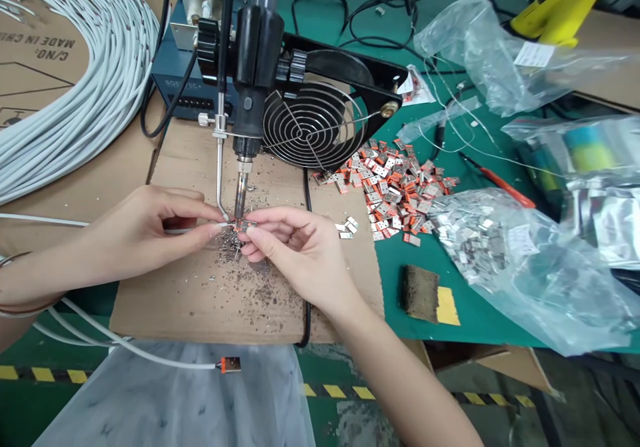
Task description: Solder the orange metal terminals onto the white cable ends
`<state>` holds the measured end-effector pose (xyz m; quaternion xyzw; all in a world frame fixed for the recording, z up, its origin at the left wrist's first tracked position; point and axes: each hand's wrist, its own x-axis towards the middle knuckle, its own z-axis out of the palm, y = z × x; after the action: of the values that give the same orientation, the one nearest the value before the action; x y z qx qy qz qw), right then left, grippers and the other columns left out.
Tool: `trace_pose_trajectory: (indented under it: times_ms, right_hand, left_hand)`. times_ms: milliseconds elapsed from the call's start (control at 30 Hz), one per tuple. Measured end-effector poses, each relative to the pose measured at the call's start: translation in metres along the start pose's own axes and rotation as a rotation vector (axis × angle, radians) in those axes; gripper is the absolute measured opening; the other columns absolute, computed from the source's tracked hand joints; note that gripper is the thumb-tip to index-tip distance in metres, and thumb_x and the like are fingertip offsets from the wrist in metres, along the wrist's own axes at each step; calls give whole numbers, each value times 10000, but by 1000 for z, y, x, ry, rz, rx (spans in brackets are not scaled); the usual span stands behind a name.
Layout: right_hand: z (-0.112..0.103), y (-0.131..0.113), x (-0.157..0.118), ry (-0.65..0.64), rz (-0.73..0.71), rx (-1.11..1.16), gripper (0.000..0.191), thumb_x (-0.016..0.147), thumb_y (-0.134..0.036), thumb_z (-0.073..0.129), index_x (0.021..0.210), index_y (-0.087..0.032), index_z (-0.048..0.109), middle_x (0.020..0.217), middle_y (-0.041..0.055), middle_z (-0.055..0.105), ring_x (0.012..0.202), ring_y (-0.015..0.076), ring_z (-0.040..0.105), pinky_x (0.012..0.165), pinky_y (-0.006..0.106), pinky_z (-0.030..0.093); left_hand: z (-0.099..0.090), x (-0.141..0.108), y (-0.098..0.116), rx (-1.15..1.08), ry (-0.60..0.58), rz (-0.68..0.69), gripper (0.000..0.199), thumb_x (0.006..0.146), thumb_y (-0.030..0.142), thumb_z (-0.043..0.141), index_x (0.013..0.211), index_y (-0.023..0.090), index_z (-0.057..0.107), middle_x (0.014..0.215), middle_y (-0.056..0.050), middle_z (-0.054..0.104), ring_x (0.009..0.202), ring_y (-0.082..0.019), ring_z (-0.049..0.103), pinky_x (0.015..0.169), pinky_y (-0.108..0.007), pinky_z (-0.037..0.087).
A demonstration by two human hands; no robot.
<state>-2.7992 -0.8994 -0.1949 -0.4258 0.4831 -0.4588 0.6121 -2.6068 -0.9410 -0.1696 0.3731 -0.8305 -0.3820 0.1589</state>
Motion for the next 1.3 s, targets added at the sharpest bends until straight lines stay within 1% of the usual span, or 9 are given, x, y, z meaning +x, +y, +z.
trace_pose_trajectory:
  times_ms: [133,333,567,700,900,1067,1300]
  right_hand:
    - [1,-1,-1,1,9,19,86,707,-184,712,787,-208,695,660,-11,709,553,93,663,526,172,581]
    - [1,-1,0,22,32,3,109,679,-227,737,773,-202,688,648,-8,701,545,105,654,532,211,586]
    - [0,2,1,20,31,6,111,685,-217,731,786,-195,691,644,-7,701,549,104,658,528,200,585]
    - [1,2,2,6,20,23,95,696,-187,721,787,-195,696,647,-9,703,547,89,657,523,168,578]
    - [0,1,1,-15,27,45,83,713,-177,709,792,-201,700,650,-10,707,557,86,661,535,158,578]
    - [0,2,1,-3,23,34,80,712,-168,709,787,-194,698,646,-9,707,548,82,658,531,152,576]
    - [0,2,1,0,15,32,89,697,-174,722,781,-181,693,637,-7,704,548,88,662,529,157,579]
  left_hand:
    - [0,0,-1,-5,0,-17,228,845,265,509,951,199,699,675,1,632,544,-83,518,458,-188,337]
    - [0,1,-2,11,-1,-16,243,839,256,508,975,193,698,669,-5,639,540,-87,520,455,-188,337]
    - [1,0,-3,49,-9,-4,262,852,272,492,990,183,696,654,-9,635,532,-90,513,464,-194,340]
    - [0,0,-1,53,-22,-3,267,859,273,486,1000,181,693,672,-13,643,553,-95,528,475,-196,347]
    - [-2,0,-1,32,-64,2,250,866,281,486,980,202,695,701,-3,659,585,-97,543,489,-200,356]
    - [-3,1,-1,49,-83,-6,259,870,282,484,1012,212,689,720,-1,673,604,-97,558,501,-201,360]
    - [-3,0,0,54,-49,-10,251,863,281,494,998,216,695,710,4,673,586,-93,555,490,-198,358]
